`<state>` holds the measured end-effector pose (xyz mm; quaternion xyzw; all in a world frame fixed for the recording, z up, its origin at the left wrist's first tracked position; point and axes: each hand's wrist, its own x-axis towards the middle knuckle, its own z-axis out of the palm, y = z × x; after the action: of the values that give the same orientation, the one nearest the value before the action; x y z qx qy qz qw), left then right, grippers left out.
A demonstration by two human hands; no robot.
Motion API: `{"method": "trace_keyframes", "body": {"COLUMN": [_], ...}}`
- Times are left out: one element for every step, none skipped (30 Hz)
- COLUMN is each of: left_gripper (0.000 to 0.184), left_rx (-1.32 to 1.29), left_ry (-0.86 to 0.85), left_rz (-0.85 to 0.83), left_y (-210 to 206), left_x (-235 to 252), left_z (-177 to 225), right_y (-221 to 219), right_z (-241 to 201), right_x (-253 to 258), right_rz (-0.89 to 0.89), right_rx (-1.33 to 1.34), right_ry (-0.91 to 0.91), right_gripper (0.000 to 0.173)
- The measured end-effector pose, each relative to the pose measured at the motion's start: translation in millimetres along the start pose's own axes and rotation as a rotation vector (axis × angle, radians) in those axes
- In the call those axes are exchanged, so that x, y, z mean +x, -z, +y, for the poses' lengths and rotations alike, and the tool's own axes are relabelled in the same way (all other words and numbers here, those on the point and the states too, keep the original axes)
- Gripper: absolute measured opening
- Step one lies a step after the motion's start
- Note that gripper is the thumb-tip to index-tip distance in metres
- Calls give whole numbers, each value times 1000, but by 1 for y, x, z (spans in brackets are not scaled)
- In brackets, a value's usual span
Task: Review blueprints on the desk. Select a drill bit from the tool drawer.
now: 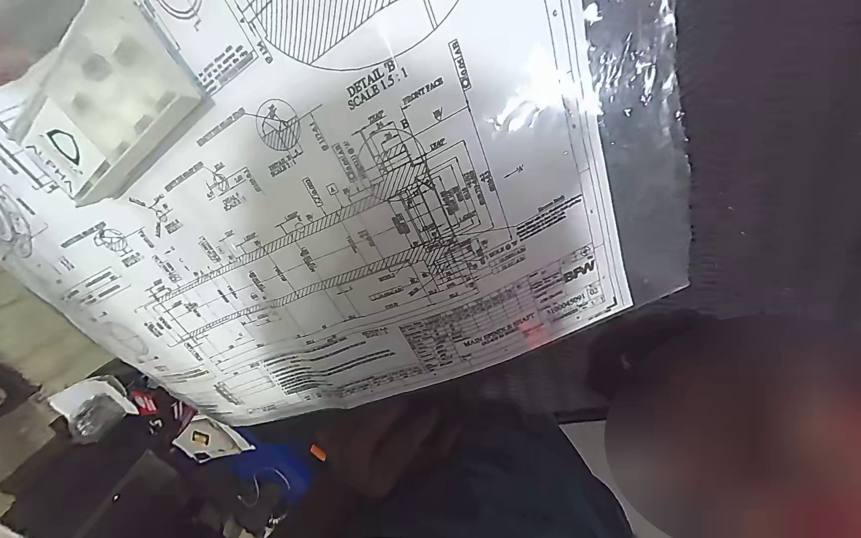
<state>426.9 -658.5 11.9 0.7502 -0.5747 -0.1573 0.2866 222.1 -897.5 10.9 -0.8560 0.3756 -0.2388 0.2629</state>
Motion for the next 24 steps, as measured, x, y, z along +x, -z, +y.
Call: {"method": "trace_keyframes", "body": {"left_gripper": [26,26,27,26,26,26,25,25,25,26,26,27,28,28,28,29,30,30,31,30,30,30,30,31], "left_rx": [-4,-6,-4,-2,0,0,-1,-2,1,3,1,-1,-2,-3,-2,2,6,6,6,6,6,7,8,8], "left_ry": [-4,-5,-4,-3,-2,-2,-1,0,-1,-1,-1,0,-2,-1,0,0,2,3,3,3,4,2,2,2], "left_rz": [3,7,6,2,-6,-9,-11,-13,-13,-12,-13,-15,-18,-20,-19,-11,-3,0,3,5,5,6,7,11], "left_y": [0,0,0,0,0,1,1,1,0,0,0,0,0,0,0,-1,-1,-1,-1,-1,-1,-1,-1,-2], "left_x": [0,0,-1,-1,-2,-3,-3,-4,-4,-5,-6,-7,-7,-7,-6,-6,-6,-6,-6,-6,-6,-6,-6,-6], "left_z": [0,-1,-1,-1,-1,-1,-2,-2,-2,-2,-3,-3,-3,-3,-2,-2,-2,-2,-2,-2,-2,-2,-2,-2], "right_y": [0,0,0,0,0,0,0,0,0,1,1,1,1,1,1,1,1,1,1,1,1,0,0,0], "right_z": [0,0,0,0,0,0,0,1,1,2,2,2,3,3,3,3,3,3,3,3,3,3,3,3], "right_x": [0,0,0,0,-1,-1,-1,-2,-2,-3,-4,-4,-4,-3,-3,-3,-3,-3,-3,-3,-3,-3,-3,-3], "right_rz": [1,-2,-3,1,3,1,-2,-5,-6,-9,-8,-11,-12,-12,-14,-16,-19,-18,-16,-14,-10,-8,-8,-9], "right_rx": [0,1,5,7,6,3,5,10,15,19,25,30,33,36,35,38,40,41,43,40,38,36,34,32], "right_ry": [-3,-4,-4,-2,-2,-4,-6,-9,-12,-14,-14,-16,-15,-14,-13,-10,-10,-11,-11,-13,-13,-12,-10,-9], "right_gripper": [40,40,40,40,40,40,39,39,39,38,37,37,37,37,36,36,36,35,36,36,36,36,36,36]}}
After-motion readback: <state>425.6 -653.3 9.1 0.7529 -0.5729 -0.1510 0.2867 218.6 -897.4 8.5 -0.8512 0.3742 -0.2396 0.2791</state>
